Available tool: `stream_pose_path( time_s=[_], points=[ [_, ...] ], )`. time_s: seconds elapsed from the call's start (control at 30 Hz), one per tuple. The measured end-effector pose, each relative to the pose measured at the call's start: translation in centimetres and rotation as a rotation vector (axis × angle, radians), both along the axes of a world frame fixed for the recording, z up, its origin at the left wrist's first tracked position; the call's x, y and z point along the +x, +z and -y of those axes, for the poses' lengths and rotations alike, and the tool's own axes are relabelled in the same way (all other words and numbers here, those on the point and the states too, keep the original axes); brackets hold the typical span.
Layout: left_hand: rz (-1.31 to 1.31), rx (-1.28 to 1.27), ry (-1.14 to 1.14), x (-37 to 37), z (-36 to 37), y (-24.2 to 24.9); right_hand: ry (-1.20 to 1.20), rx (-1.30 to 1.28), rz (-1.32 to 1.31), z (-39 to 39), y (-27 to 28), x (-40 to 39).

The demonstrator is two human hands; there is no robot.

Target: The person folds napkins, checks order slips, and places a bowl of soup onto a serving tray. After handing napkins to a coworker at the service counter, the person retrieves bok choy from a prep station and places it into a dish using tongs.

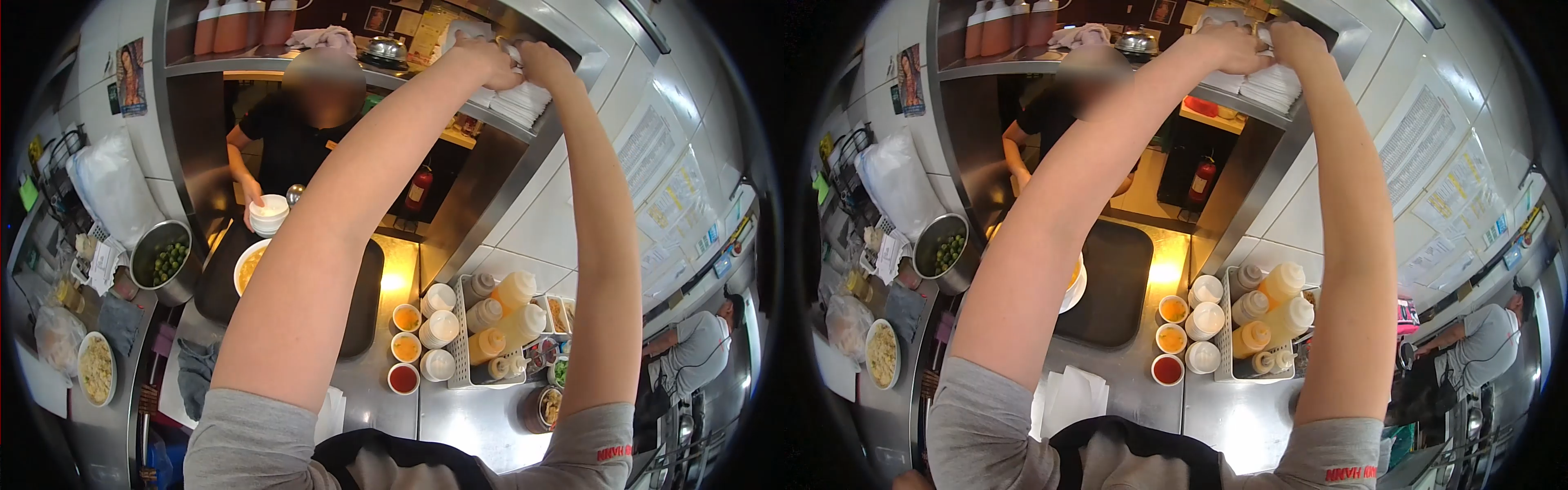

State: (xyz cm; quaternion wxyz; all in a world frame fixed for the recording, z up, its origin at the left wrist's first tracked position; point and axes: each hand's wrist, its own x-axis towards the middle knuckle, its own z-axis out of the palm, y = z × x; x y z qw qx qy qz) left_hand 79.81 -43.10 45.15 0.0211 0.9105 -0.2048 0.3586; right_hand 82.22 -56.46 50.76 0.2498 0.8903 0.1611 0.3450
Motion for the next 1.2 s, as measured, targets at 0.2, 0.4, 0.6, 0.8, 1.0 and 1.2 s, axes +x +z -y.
stream_pose_path(
  time_s=[0.2,0.4,0.6,0.8,1.0,1.2],
  points=[
    [-0.047,-0.17,-0.439,-5.4,-5.9,1.6,-0.007,0.102,-0.323,0.8,3.0,-1.4],
    [0.089,-0.305,-0.52,-13.4,-13.3,-5.9,0.455,0.325,0.075,-3.4,-6.3,-18.3],
    [-0.606,-0.746,-0.287,-29.4,-20.2,-27.2,0.945,0.409,-0.871,-6.2,-32.2,-31.1],
    [-0.95,-0.995,0.182,-42.7,-22.0,-46.2,0.815,0.587,-0.902,-10.4,-45.4,-40.2],
    [-1.047,-1.67,0.14,-44.6,-18.0,-48.6,0.684,0.522,-1.028,-11.8,-50.1,-42.2],
    [-1.068,-1.102,0.236,-42.7,-17.0,-48.5,0.855,1.043,-1.051,-10.1,-51.7,-40.3]
  ],
)
